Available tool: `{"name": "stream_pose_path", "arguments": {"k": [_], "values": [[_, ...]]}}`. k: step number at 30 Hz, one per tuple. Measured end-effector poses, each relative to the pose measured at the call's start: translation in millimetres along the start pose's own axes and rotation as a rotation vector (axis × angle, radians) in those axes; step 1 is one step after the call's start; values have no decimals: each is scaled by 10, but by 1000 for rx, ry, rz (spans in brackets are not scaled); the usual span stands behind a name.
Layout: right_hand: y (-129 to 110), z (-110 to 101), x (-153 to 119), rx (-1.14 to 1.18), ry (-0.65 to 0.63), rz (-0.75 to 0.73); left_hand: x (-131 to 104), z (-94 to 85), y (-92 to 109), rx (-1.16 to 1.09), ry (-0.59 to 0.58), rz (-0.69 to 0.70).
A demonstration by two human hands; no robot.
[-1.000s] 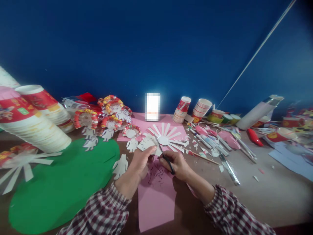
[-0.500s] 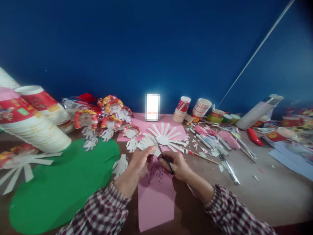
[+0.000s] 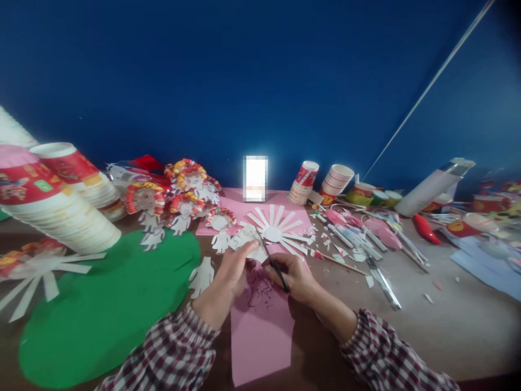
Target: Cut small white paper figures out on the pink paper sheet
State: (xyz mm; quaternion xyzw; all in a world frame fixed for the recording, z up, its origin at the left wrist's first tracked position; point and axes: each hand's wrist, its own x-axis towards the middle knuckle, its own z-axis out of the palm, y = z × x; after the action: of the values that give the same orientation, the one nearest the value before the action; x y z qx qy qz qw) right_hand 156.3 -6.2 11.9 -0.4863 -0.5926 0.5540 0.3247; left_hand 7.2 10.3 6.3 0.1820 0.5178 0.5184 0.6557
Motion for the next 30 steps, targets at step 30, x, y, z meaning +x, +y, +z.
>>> {"name": "stream_pose_path", "arguments": {"k": [30], "values": [[100, -30, 5, 18, -29, -47, 46, 28, -25, 56, 33, 101]]}}
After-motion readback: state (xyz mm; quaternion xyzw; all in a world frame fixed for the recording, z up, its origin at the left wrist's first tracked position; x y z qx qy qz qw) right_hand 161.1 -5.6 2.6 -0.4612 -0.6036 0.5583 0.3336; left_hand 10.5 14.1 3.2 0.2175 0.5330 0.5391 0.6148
